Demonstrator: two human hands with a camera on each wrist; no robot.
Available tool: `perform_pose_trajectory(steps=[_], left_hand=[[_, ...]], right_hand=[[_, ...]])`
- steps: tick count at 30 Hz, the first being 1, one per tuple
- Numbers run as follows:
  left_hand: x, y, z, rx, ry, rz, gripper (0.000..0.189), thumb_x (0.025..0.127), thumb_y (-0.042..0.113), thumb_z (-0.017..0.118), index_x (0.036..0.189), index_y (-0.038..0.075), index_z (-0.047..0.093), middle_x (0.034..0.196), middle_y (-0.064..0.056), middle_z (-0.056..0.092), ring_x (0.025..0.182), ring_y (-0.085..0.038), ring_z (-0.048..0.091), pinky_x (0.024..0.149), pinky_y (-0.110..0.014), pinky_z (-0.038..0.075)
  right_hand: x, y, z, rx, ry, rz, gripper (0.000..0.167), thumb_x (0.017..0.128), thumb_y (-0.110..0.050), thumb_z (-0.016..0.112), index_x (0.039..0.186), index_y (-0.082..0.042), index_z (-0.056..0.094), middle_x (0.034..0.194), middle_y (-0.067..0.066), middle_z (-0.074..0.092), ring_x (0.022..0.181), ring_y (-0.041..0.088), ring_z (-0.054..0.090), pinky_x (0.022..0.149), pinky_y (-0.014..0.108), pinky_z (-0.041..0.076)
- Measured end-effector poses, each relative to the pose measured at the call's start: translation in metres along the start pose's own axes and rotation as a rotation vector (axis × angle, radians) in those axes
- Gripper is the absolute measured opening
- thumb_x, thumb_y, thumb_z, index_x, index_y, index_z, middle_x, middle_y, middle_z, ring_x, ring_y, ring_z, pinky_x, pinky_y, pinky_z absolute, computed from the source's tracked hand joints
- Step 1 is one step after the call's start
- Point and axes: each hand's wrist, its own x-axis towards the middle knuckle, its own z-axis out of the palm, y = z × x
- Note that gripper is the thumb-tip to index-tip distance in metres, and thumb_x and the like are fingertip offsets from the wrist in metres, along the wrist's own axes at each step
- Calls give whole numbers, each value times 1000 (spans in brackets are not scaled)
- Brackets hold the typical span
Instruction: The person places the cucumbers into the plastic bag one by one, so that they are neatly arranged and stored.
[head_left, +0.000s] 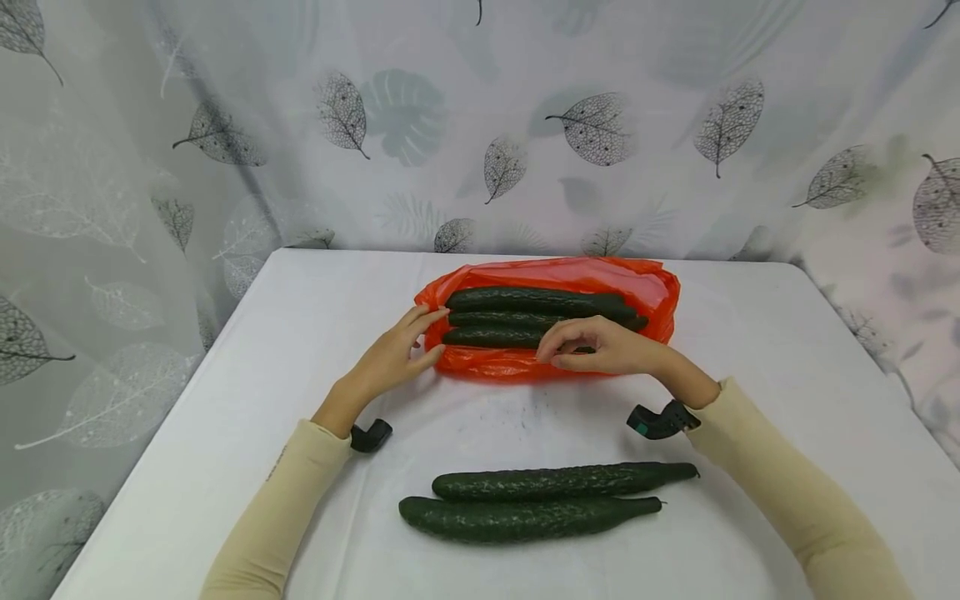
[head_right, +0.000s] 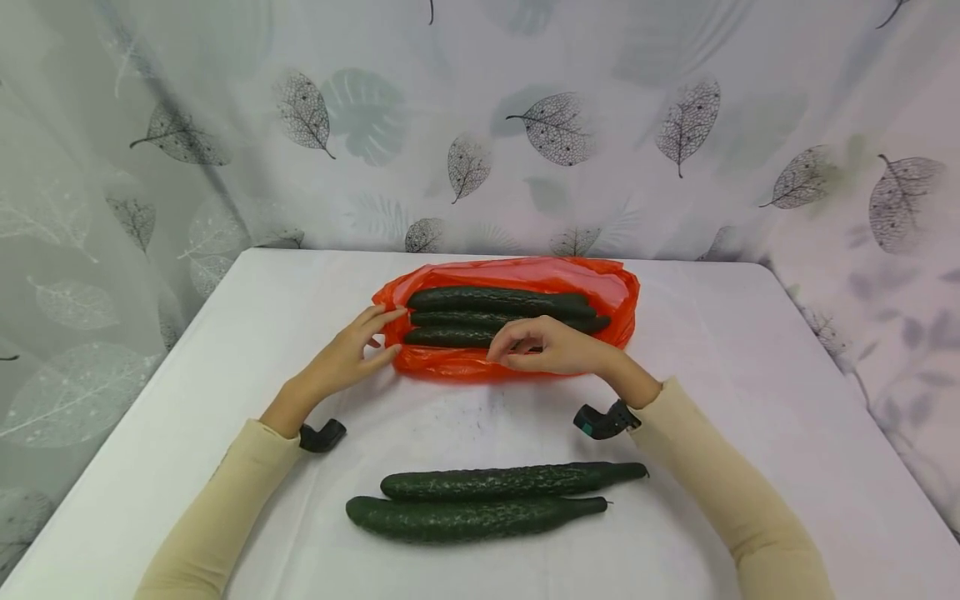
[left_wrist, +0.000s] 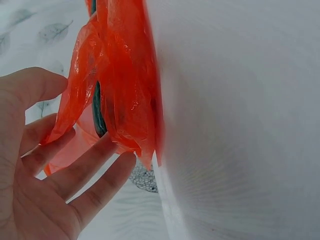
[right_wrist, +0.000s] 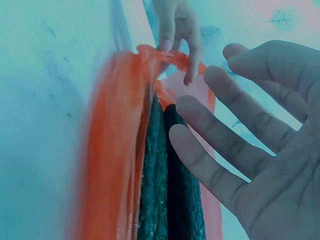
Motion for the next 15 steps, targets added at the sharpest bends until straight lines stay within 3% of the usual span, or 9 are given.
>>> perform_pose_trajectory(steps=[8,15], left_hand=[[-2,1,1,-1,5,0,56,95,22,63,146,9,43,149,-19,37,87,-27,63,82,-42,55],[0,0,1,2,4,10,56,95,22,63,146,9,44,149,-18,38,90,-27,64,83,-41,55]], right_hand=[[-6,-3,12,-6,-53,50,19,94,-2,62,111,-2,68,114,8,66,105,13,60,88,33,54],[-10,-8,26,26,-167,-3,19,96,-7,59,114,-4,66,112,13,66,103,15,60,88,34,54]])
